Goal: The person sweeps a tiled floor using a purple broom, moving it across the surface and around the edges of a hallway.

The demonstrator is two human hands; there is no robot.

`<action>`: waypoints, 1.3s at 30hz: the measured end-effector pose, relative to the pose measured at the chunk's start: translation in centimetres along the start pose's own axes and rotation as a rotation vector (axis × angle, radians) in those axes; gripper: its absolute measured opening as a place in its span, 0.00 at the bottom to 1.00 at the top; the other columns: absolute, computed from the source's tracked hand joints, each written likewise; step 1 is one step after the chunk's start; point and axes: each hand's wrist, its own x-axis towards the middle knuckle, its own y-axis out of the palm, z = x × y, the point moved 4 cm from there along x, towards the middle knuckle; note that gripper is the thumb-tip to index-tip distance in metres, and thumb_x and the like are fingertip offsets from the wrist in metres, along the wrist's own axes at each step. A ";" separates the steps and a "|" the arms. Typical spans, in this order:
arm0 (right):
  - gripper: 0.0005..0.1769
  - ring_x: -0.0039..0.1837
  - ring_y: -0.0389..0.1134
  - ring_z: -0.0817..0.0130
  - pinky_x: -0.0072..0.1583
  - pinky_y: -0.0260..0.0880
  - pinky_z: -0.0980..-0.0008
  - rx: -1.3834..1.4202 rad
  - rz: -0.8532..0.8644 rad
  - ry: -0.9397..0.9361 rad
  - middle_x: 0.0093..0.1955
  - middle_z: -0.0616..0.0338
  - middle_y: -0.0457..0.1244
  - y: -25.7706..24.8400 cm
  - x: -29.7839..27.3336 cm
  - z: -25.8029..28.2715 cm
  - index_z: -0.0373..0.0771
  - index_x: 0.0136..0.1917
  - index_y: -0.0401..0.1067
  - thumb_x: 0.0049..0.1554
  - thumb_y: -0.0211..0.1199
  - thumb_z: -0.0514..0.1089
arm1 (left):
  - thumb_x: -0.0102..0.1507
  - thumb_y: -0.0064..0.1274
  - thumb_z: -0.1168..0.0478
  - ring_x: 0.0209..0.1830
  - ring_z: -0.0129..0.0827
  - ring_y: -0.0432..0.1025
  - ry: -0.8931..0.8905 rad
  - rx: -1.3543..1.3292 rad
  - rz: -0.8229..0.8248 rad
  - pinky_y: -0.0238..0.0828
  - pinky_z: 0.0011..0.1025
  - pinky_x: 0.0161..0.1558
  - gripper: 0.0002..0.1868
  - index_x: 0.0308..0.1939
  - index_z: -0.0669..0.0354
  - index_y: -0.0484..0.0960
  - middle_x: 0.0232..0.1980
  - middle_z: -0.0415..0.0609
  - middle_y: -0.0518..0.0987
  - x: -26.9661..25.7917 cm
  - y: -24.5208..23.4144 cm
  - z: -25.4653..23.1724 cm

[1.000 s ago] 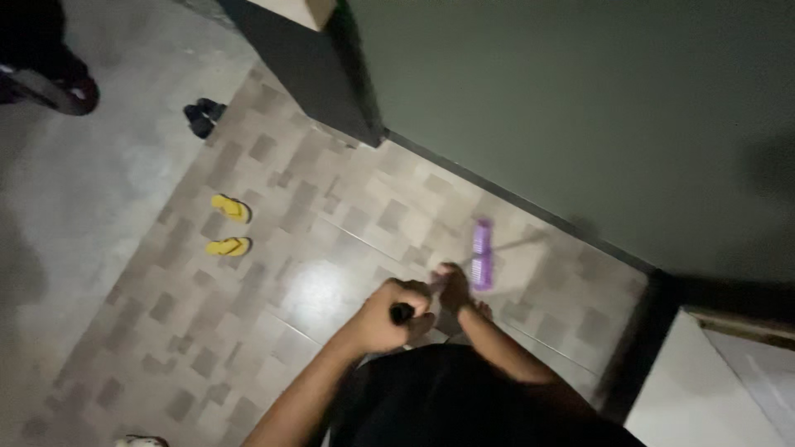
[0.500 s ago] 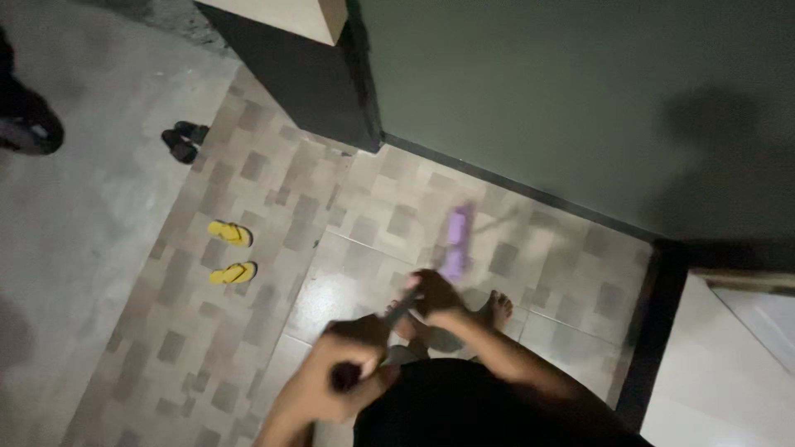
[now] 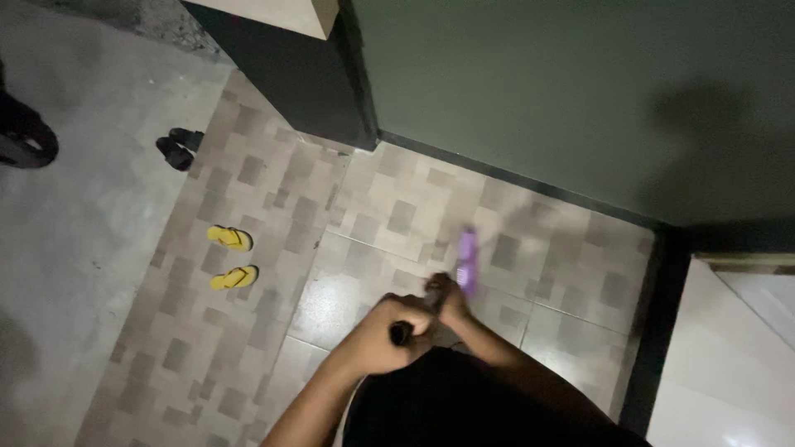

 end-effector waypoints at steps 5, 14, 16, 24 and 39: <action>0.07 0.43 0.67 0.62 0.47 0.69 0.66 0.737 0.089 -0.114 0.39 0.55 0.64 -1.2 3.4 9.5 0.33 0.42 0.70 0.60 0.62 0.39 | 0.49 0.58 0.72 0.22 0.37 0.67 -0.033 0.099 0.043 0.62 0.34 0.29 0.12 0.20 0.63 0.69 0.22 0.50 0.72 -0.6 0.9 -8.0; 0.16 0.52 0.72 0.53 0.51 0.71 0.60 0.004 0.259 0.126 0.49 0.52 0.71 -7.1 -5.4 7.3 0.40 0.46 0.77 0.42 0.65 0.36 | 0.56 0.63 0.71 0.23 0.27 0.66 0.096 -0.065 -0.065 0.61 0.30 0.28 0.20 0.20 0.60 0.65 0.23 0.44 0.70 -6.5 3.7 -10.4; 0.12 0.54 0.70 0.48 0.55 0.66 0.48 -0.239 0.222 0.273 0.51 0.51 0.71 -9.0 -9.8 3.8 0.44 0.49 0.78 0.56 0.66 0.51 | 0.58 0.63 0.70 0.24 0.25 0.62 0.024 -0.145 -0.053 0.58 0.30 0.29 0.22 0.21 0.60 0.62 0.24 0.43 0.69 -6.0 5.7 -7.0; 0.29 0.56 0.68 0.39 0.56 0.70 0.51 -0.215 0.195 0.357 0.56 0.34 0.66 -14.2 -25.8 -12.3 0.26 0.59 0.71 0.50 0.70 0.48 | 0.63 0.65 0.57 0.55 0.33 0.74 -0.043 -0.206 0.229 0.66 0.39 0.61 0.20 0.26 0.60 0.69 0.49 0.49 0.83 -3.2 22.0 3.9; 0.09 0.52 0.66 0.65 0.55 0.68 0.66 0.914 -0.022 0.281 0.48 0.56 0.65 -1.2 -20.7 1.3 0.34 0.54 0.70 0.62 0.58 0.40 | 0.55 0.59 0.69 0.25 0.35 0.65 0.008 0.078 0.074 0.62 0.35 0.32 0.15 0.22 0.62 0.66 0.23 0.49 0.69 -11.5 20.0 -7.4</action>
